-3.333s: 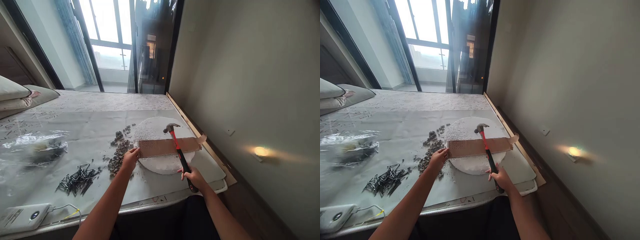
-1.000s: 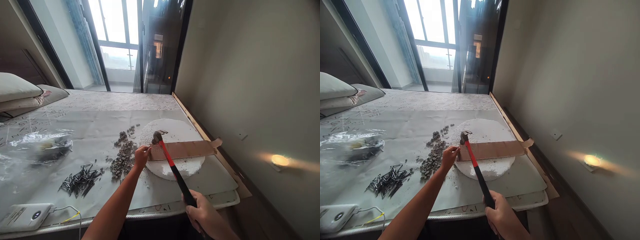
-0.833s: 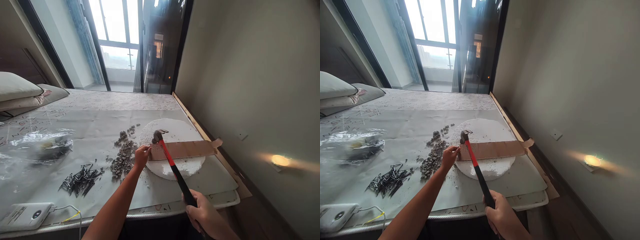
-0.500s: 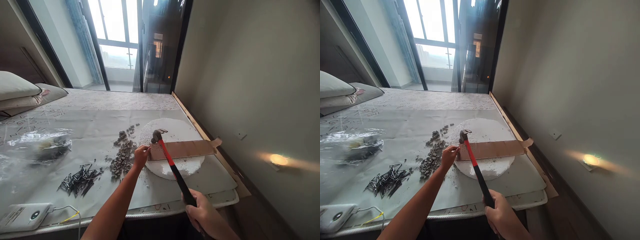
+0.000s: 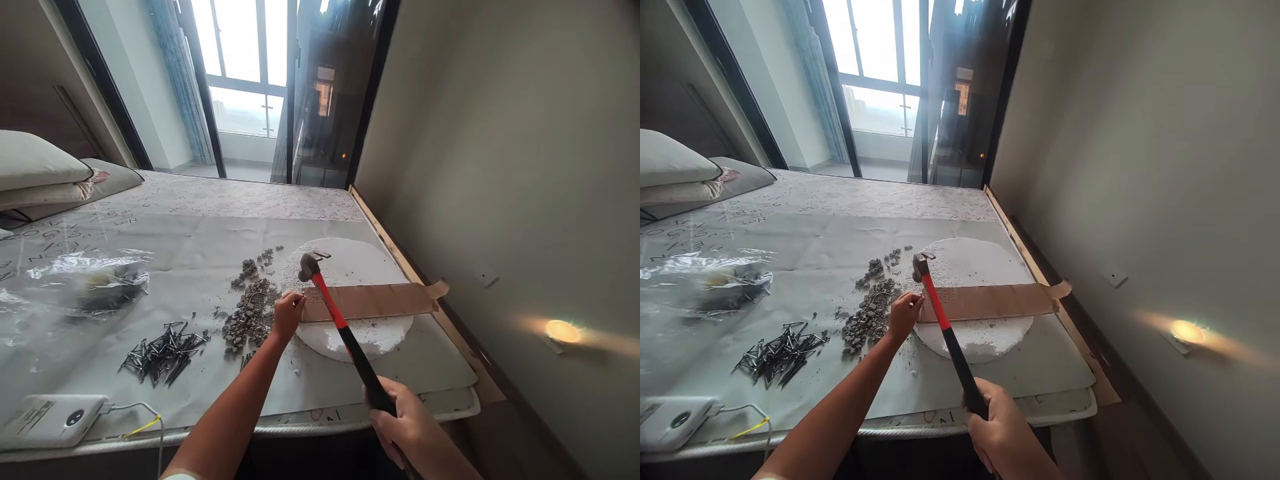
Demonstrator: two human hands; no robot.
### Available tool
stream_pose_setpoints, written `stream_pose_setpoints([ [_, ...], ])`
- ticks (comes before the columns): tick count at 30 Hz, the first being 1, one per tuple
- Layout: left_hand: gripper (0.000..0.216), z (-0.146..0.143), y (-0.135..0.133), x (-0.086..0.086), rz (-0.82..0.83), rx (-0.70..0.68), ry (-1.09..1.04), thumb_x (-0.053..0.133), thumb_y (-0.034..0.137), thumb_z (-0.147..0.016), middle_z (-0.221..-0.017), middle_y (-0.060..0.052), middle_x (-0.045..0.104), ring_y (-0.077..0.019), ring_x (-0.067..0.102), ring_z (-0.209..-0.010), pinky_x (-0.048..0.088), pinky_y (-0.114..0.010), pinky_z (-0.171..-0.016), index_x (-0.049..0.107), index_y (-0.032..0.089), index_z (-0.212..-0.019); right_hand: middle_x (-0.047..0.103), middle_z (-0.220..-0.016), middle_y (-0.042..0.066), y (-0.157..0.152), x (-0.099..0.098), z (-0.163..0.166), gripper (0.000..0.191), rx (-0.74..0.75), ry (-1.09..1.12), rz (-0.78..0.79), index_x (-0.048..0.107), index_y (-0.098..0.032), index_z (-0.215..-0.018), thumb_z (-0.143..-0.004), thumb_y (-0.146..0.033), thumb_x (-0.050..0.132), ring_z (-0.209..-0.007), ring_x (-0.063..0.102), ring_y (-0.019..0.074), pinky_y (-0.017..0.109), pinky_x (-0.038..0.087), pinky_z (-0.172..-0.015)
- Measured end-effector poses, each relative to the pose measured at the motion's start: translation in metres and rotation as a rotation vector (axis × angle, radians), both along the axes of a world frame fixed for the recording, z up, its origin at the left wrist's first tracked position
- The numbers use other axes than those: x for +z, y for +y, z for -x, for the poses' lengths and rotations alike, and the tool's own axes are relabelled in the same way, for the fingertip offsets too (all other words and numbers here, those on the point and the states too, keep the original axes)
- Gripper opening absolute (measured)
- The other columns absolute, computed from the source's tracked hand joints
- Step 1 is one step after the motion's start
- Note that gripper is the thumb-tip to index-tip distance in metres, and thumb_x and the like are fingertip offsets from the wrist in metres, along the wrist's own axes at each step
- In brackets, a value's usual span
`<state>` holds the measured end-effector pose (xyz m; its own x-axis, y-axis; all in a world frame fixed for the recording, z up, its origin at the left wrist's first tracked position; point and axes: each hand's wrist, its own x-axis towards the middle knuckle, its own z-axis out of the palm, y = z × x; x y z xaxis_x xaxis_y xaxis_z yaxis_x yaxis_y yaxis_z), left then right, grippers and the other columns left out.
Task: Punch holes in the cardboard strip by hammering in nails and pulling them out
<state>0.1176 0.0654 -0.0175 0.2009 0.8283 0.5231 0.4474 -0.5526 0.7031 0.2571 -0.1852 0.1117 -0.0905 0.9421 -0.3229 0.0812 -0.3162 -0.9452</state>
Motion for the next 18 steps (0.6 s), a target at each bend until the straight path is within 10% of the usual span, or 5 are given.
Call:
stream_pose_setpoints([
  [18, 0.019, 0.002, -0.006, -0.007, -0.017, 0.007, 0.009, 0.052, 0.024, -0.079, -0.063, -0.001, 0.058, -0.0106, 0.052, -0.057, 0.04, -0.022, -0.056, 0.06, 0.018, -0.063, 0.025, -0.034, -0.013, 0.001, 0.005, 0.015, 0.007, -0.038, -0.084, 0.101, 0.04, -0.021, -0.071, -0.067, -0.016, 0.039, -0.028, 0.023, 0.0053, 0.017, 0.018, -0.029],
])
